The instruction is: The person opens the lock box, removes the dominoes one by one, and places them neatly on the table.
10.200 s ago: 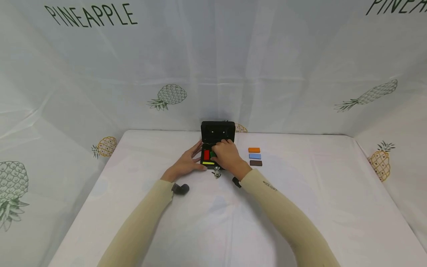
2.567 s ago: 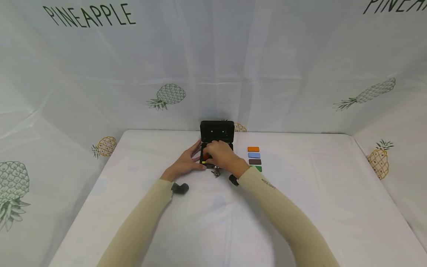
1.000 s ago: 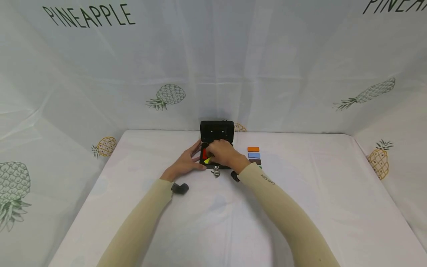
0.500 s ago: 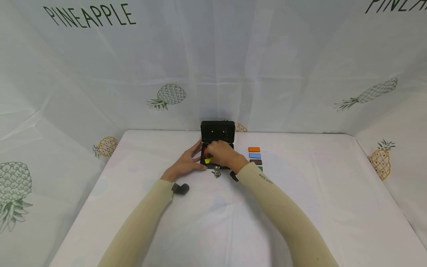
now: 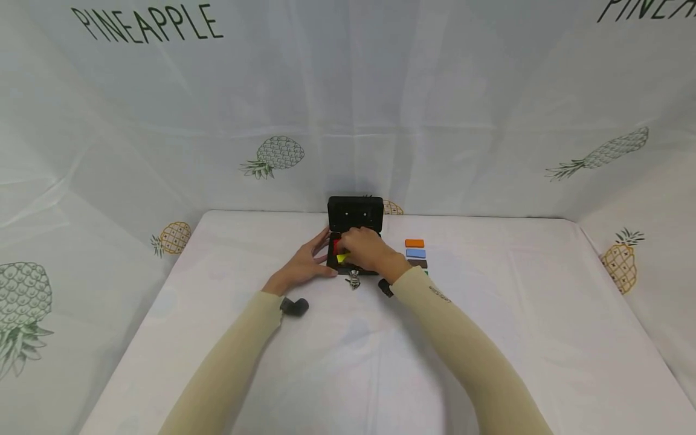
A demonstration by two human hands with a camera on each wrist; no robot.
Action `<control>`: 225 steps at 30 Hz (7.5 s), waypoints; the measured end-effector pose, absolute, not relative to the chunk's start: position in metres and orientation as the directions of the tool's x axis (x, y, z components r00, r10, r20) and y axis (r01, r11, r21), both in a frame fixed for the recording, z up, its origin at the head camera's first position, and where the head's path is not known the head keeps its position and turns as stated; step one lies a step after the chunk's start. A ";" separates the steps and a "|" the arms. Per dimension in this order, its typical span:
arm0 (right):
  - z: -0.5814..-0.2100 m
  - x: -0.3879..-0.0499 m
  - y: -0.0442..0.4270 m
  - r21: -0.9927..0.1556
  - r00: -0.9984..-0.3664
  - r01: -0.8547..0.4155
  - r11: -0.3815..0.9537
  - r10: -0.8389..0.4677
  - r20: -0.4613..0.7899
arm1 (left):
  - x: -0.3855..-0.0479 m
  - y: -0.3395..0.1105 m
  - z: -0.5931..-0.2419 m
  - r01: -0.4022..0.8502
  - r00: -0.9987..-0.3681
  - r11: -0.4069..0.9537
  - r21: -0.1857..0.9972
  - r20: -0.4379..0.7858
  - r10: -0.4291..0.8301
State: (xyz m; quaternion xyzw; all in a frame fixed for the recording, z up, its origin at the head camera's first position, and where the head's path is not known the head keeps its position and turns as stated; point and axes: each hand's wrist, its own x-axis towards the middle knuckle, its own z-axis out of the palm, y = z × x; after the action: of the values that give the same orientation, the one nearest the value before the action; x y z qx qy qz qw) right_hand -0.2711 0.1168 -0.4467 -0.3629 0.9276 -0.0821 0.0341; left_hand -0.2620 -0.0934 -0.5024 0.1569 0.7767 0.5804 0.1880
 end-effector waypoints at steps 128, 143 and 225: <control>-0.426 -0.226 0.163 -0.218 -0.796 -0.598 0.772 -0.537 0.281 | -0.263 -0.094 -0.504 0.030 -0.879 0.256 0.966 -0.096 0.466; -0.435 -0.247 0.121 -0.208 -0.849 -0.526 0.825 -0.494 0.189 | -0.265 -0.095 -0.505 -0.010 -0.873 0.255 0.967 -0.133 0.469; -0.460 -0.259 0.110 -0.105 -0.862 -0.506 0.856 -0.502 0.068 | -0.259 -0.094 -0.503 0.012 -0.876 0.247 0.969 -0.109 0.469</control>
State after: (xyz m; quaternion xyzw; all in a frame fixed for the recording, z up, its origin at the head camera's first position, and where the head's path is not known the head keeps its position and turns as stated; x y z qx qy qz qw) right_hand -0.2590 0.1097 -0.4604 -0.2616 0.9631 -0.0599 -0.0191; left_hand -0.2592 -0.0940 -0.5033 0.1571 0.7656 0.5932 0.1930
